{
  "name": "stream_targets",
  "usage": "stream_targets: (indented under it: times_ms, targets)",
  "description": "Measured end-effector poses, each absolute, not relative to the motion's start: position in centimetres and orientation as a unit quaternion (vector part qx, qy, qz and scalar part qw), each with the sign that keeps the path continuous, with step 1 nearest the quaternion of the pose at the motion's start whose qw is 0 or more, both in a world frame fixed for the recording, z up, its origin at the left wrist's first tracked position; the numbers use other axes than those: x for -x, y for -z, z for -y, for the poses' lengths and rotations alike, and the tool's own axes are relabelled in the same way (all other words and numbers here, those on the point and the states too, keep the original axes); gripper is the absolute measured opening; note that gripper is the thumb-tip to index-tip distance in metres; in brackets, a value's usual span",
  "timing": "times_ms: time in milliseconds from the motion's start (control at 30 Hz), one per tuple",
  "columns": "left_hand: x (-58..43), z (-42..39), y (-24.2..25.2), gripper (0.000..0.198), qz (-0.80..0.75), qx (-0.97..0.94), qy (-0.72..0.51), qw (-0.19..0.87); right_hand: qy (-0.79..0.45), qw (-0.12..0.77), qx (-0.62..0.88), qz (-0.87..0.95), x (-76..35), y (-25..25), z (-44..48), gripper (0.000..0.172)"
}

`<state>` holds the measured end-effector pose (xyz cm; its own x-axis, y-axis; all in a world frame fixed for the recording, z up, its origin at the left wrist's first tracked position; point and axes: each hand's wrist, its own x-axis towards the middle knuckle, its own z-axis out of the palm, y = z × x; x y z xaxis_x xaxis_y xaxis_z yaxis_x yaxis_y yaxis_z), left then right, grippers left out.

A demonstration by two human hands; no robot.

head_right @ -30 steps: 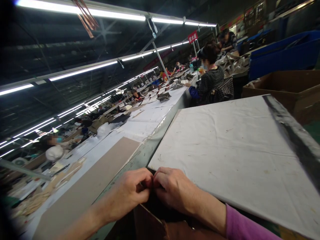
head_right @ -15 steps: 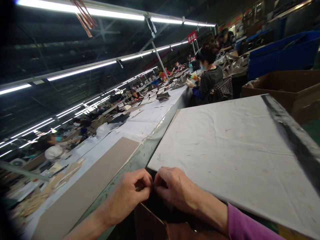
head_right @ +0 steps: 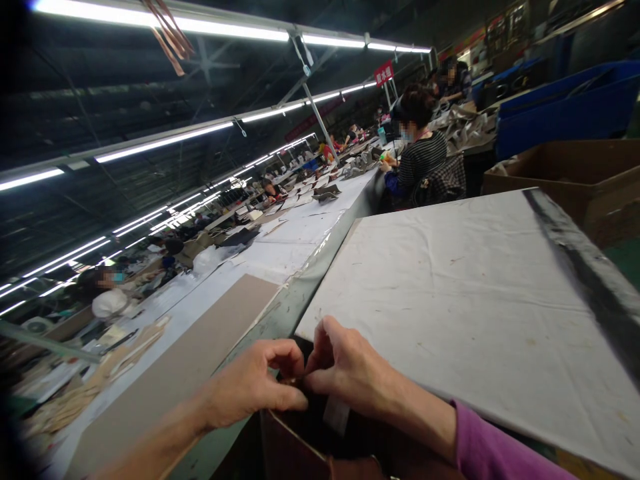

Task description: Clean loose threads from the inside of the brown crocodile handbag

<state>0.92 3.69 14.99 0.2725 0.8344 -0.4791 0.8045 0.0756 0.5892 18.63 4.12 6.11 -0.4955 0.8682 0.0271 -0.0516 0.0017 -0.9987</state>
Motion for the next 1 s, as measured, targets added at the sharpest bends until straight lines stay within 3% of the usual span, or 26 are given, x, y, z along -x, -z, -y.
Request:
stream_targets:
  times_ms: [133,233,433,567,767,1000]
  targets:
    - [-1.0,-4.2,-14.6,0.014,-0.605,-0.691,-0.001,0.396,-0.645,0.365,0.332,0.583,-19.0,-5.8,-4.8,0.03]
    - [-1.0,-4.4,-14.1,0.014,-0.606,-0.679,-0.017,0.415,-0.683,0.356,0.276,0.575,-20.6,-5.3,-5.1,0.021]
    - [-0.7,-4.7,-13.7,0.013,-0.604,-0.667,-0.018,0.436,-0.715,0.218,0.288,0.599,-23.9,-4.5,-4.3,0.035]
    - [-1.0,-4.8,-13.9,0.015,-0.601,-0.664,-0.009,0.445,-0.738,0.147,0.262,0.605,-23.9,-4.1,-3.9,0.022]
    - [-1.0,-4.8,-13.7,0.015,-0.602,-0.689,-0.001,0.402,-0.638,0.184,0.282,0.692,-23.3,-4.2,-3.5,0.025]
    - [-0.9,-4.2,-13.8,0.018,-0.644,-0.604,-0.023,0.468,-0.689,0.201,0.236,0.655,-23.6,-4.2,-2.7,0.021]
